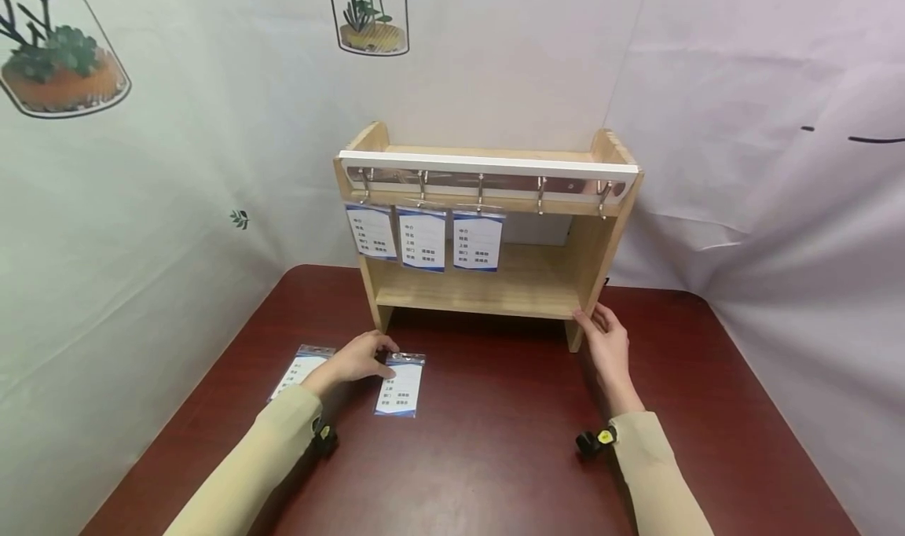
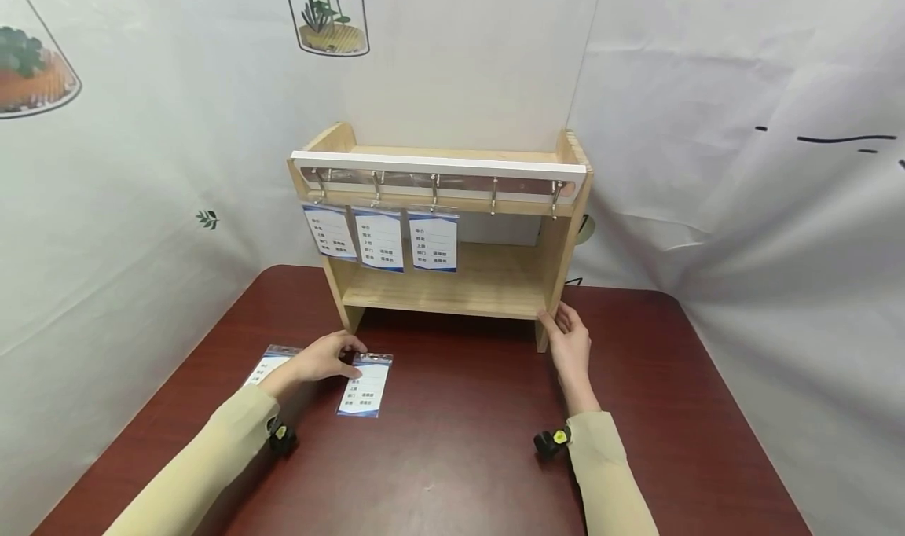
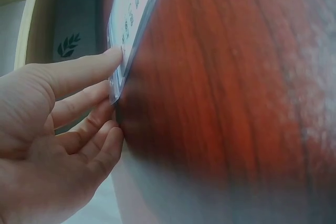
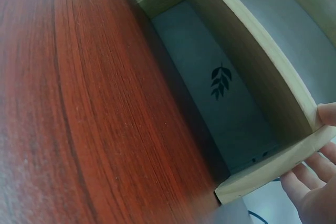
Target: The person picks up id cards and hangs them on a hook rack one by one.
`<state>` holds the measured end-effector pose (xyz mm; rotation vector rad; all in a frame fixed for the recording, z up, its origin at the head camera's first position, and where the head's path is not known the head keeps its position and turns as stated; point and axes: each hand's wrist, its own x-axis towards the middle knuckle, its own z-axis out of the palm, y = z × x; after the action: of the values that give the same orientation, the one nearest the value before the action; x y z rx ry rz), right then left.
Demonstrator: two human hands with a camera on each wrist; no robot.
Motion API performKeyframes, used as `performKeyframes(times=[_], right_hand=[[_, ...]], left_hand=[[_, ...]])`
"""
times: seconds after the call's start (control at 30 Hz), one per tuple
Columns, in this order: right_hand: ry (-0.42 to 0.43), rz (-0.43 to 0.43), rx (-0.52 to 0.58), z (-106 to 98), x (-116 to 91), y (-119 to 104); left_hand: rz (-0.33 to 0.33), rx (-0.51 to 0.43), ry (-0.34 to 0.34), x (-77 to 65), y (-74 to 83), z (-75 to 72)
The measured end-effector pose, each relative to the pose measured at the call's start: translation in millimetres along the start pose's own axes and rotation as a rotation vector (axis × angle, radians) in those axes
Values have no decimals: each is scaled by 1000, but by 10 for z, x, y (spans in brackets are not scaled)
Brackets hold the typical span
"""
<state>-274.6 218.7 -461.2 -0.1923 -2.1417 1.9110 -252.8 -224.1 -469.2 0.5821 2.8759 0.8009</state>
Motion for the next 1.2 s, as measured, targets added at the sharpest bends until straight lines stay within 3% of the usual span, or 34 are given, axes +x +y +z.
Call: performKeyframes(times=[0.57,0.83,1.2], right_hand=[[0,5,18,-8,-8,-7],[-3,5,13,-7,-6,-15],[5,5,8,-8,-3,-10]], left_hand=[[26,-39,36,86,25,35],[24,-114,27,130,129,62],[78,-151,35,247,283,124]])
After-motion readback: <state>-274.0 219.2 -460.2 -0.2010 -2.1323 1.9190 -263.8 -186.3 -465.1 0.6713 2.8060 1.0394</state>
